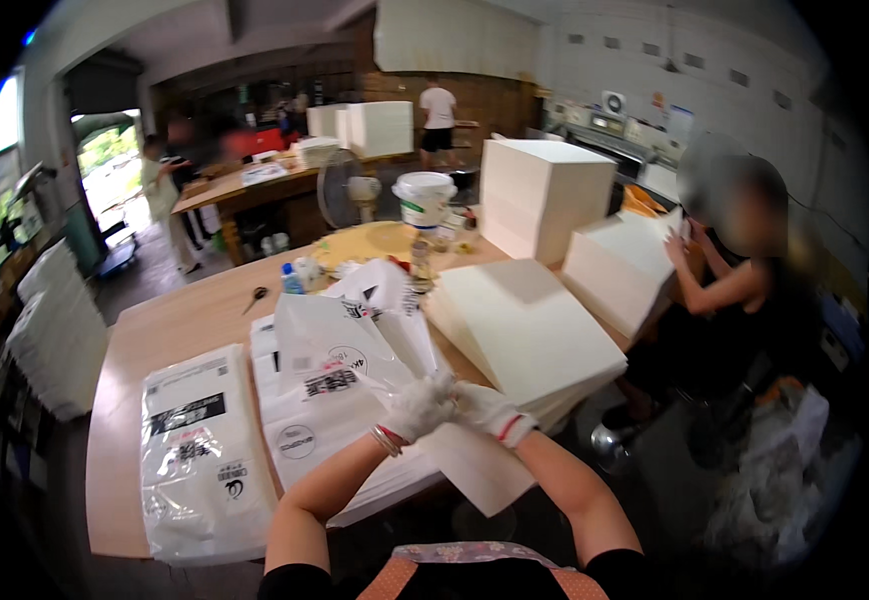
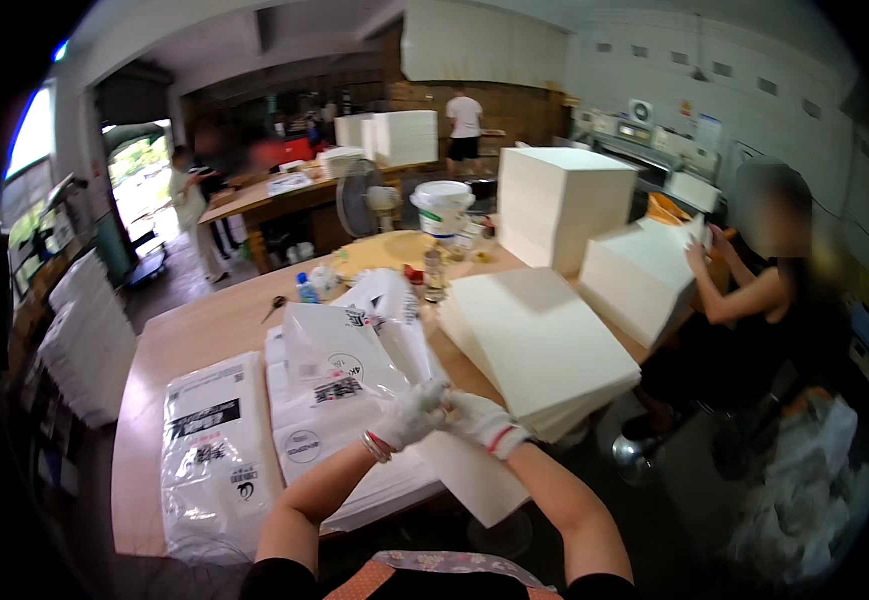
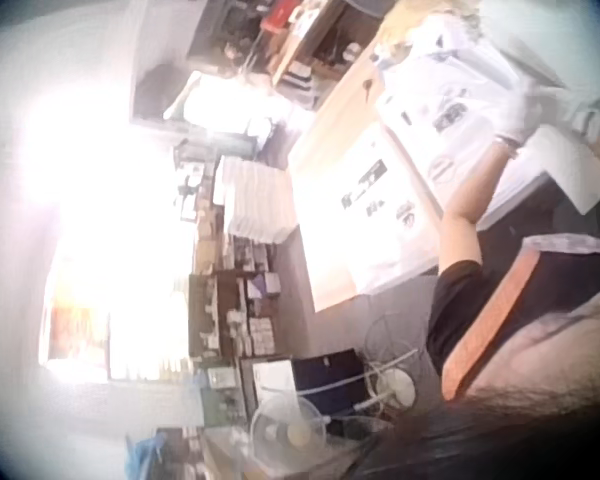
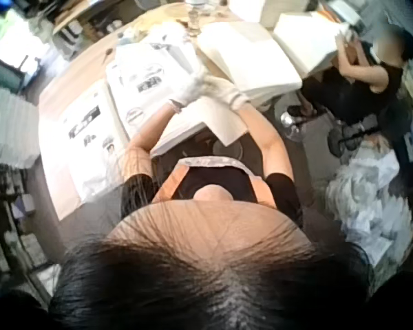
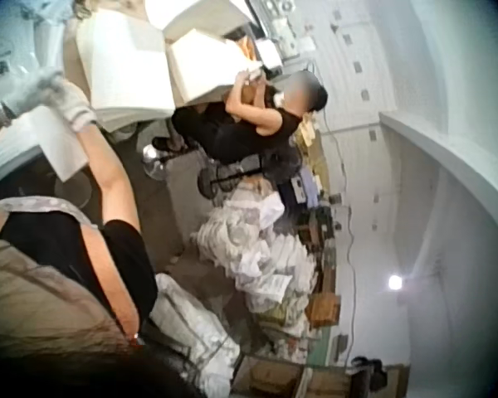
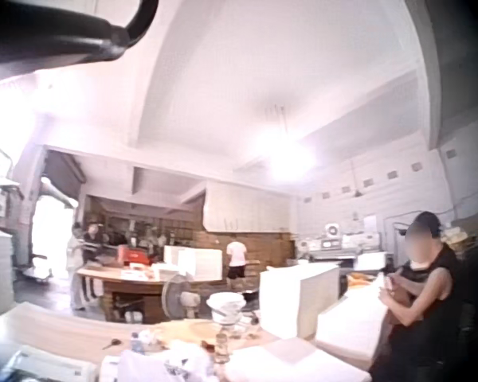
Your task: The person packs white rectangular paper sheets into clear plastic packaging bags. They pick up a sheet, place it into a bag, and then set the filled bag onto a stack on the table. The process is repeated continuously throughout the clip.
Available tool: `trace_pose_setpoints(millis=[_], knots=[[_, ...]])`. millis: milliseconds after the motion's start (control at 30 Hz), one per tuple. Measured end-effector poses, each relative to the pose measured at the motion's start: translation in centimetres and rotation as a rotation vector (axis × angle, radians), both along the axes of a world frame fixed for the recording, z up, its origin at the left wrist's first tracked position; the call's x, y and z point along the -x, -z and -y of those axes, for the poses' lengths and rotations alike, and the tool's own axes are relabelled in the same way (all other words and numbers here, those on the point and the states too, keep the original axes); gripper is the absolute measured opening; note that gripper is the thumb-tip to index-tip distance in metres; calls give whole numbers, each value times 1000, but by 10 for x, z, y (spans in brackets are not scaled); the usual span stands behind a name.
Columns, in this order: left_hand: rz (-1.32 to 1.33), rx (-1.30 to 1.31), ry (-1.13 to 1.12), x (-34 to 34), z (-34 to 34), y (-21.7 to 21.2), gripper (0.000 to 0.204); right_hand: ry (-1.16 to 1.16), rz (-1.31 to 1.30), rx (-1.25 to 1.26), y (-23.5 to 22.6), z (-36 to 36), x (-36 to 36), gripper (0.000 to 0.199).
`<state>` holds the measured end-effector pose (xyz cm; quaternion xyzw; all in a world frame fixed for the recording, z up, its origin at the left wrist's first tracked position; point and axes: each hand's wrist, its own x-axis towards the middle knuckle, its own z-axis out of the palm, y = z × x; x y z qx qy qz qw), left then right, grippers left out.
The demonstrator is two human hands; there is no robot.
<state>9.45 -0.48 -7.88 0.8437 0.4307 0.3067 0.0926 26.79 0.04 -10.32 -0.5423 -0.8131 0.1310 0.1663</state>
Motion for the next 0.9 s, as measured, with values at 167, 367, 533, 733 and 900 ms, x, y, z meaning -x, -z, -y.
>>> trace_pose_setpoints(millis=[167,367,533,733,900], knots=[[55,-39,-267,58,-2,100,39,314,-71,-329,70,-43,-9,60],[-160,-729,-120,98,-5,156,25,310,84,55,83,-124,6,57],[-271,-476,-38,83,-20,166,18,259,144,15,72,-146,34,34],[-142,-500,-925,185,-1,181,23,259,36,-30,97,-151,-11,25],[366,48,-884,187,24,182,28,220,-138,-150,98,-99,-28,22]])
